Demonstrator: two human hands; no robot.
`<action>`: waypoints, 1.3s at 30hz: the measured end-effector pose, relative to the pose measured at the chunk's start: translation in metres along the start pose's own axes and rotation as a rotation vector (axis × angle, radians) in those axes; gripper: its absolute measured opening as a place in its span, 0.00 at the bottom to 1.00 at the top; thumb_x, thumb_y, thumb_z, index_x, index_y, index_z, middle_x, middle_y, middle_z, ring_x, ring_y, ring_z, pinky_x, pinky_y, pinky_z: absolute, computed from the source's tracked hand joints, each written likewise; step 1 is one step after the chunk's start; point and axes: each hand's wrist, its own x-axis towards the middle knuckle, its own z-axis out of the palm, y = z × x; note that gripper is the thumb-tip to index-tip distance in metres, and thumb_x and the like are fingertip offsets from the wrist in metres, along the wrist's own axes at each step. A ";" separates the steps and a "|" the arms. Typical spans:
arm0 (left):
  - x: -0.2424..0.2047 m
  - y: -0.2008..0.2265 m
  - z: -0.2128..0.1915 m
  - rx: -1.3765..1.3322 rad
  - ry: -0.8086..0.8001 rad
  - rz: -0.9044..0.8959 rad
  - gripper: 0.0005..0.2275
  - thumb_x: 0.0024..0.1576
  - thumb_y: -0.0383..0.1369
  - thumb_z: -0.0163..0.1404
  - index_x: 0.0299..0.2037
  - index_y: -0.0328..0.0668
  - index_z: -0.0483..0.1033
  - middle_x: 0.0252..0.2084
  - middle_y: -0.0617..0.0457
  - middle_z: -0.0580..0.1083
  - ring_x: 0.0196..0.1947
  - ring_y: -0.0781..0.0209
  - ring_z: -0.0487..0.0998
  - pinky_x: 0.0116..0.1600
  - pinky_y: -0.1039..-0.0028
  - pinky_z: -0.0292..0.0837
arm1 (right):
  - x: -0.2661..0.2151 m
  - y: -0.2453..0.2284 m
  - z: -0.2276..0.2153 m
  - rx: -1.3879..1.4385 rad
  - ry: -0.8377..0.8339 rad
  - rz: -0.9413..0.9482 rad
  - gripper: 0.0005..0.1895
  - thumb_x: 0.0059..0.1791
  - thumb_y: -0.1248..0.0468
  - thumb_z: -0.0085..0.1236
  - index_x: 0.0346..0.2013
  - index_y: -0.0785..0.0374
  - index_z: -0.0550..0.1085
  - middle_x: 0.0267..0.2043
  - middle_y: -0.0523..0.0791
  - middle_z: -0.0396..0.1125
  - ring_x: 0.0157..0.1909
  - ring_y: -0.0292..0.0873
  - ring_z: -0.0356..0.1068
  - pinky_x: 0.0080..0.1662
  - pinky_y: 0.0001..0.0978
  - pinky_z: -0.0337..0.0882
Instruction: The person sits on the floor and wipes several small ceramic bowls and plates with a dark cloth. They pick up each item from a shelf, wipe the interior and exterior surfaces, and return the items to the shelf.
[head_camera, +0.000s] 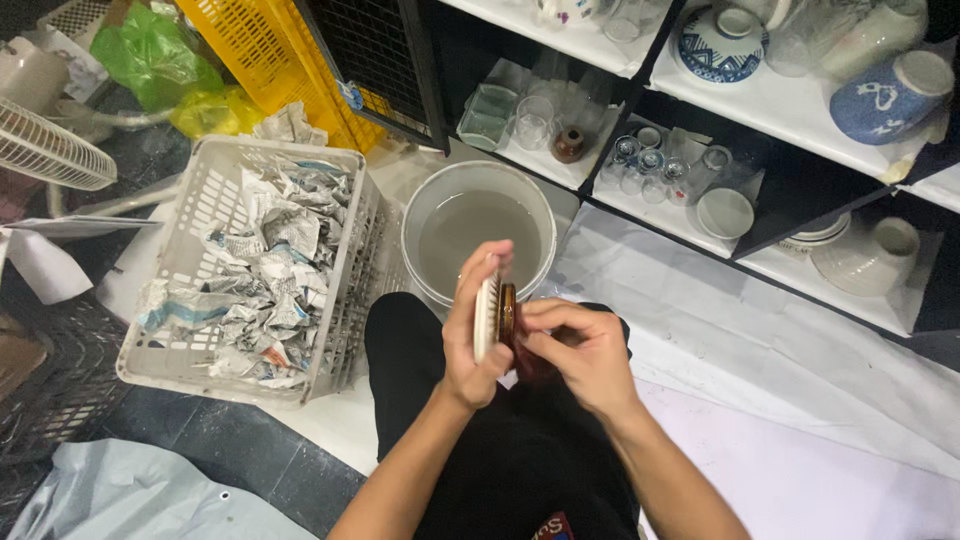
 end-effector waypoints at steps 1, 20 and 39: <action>-0.002 0.004 0.002 -0.092 0.004 -0.076 0.38 0.64 0.58 0.50 0.75 0.36 0.57 0.74 0.34 0.60 0.73 0.46 0.63 0.77 0.59 0.57 | 0.000 -0.009 -0.002 -0.188 -0.043 -0.069 0.07 0.46 0.75 0.62 0.38 0.71 0.79 0.46 0.48 0.76 0.44 0.40 0.76 0.47 0.31 0.76; 0.005 0.004 0.011 -0.726 0.053 -0.408 0.35 0.66 0.50 0.43 0.77 0.35 0.49 0.67 0.33 0.64 0.67 0.46 0.67 0.73 0.56 0.62 | 0.017 -0.047 -0.004 -0.675 -0.256 -0.424 0.09 0.43 0.74 0.64 0.37 0.68 0.80 0.42 0.47 0.77 0.47 0.46 0.78 0.52 0.36 0.76; 0.018 -0.004 0.022 -0.585 0.121 -0.390 0.35 0.61 0.45 0.51 0.76 0.39 0.52 0.67 0.35 0.65 0.67 0.45 0.67 0.71 0.57 0.63 | 0.015 -0.012 -0.018 -0.528 0.093 -0.348 0.09 0.50 0.71 0.60 0.44 0.65 0.77 0.45 0.46 0.75 0.50 0.41 0.73 0.55 0.32 0.70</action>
